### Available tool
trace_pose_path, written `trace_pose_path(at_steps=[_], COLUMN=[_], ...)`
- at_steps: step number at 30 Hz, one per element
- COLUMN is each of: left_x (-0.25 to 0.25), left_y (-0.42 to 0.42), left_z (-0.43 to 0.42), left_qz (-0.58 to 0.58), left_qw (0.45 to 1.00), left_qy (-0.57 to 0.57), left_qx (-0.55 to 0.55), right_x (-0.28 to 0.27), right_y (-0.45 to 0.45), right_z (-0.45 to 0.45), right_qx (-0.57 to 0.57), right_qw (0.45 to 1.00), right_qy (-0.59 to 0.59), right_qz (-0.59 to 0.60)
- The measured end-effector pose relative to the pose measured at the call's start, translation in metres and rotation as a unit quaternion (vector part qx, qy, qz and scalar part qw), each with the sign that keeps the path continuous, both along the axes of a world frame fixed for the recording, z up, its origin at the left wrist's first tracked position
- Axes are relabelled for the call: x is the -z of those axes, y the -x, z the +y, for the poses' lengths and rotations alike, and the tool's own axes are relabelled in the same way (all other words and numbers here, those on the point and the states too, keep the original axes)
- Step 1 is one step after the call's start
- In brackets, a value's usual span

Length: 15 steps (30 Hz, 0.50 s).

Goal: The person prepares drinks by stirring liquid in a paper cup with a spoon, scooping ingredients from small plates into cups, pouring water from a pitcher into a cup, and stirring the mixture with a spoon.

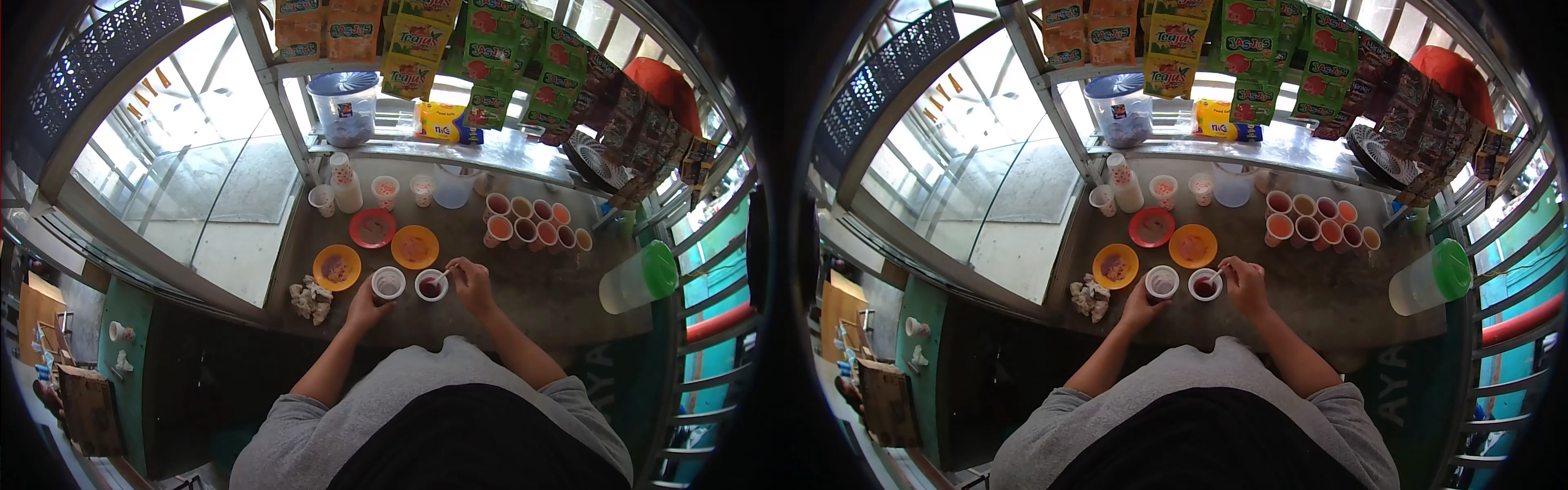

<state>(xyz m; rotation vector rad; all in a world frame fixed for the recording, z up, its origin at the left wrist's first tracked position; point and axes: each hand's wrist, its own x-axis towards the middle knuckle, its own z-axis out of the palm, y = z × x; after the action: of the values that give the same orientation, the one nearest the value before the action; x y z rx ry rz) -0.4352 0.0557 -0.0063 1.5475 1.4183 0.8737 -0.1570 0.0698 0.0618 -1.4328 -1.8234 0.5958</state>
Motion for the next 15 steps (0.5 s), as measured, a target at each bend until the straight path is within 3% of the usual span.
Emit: trace_pose_path(at_steps=[5, 10, 13, 15], left_x=[0.01, -0.007, -0.024, -0.032], left_y=[0.014, 0.022, 0.025, 0.029], left_z=[0.011, 0.009, 0.006, 0.005], left_qz=[-0.102, -0.078, -0.094, -0.115], left_qw=[0.992, 0.99, 0.985, 0.978], left_qy=[0.064, 0.085, 0.116, 0.152], left_qx=[0.049, 0.076, 0.085, 0.086], right_x=[-0.003, 0.005, 0.009, 0.006], right_y=[-0.002, 0.0, 0.0, -0.001], right_z=[-0.007, -0.009, -0.005, -0.008], right_qx=[-0.009, -0.016, 0.019, 0.002], right_qw=[1.0, 0.998, 0.999, 1.0], right_qy=[0.005, -0.064, -0.017, -0.002], right_qz=[-0.023, -0.021, 0.038, 0.018])
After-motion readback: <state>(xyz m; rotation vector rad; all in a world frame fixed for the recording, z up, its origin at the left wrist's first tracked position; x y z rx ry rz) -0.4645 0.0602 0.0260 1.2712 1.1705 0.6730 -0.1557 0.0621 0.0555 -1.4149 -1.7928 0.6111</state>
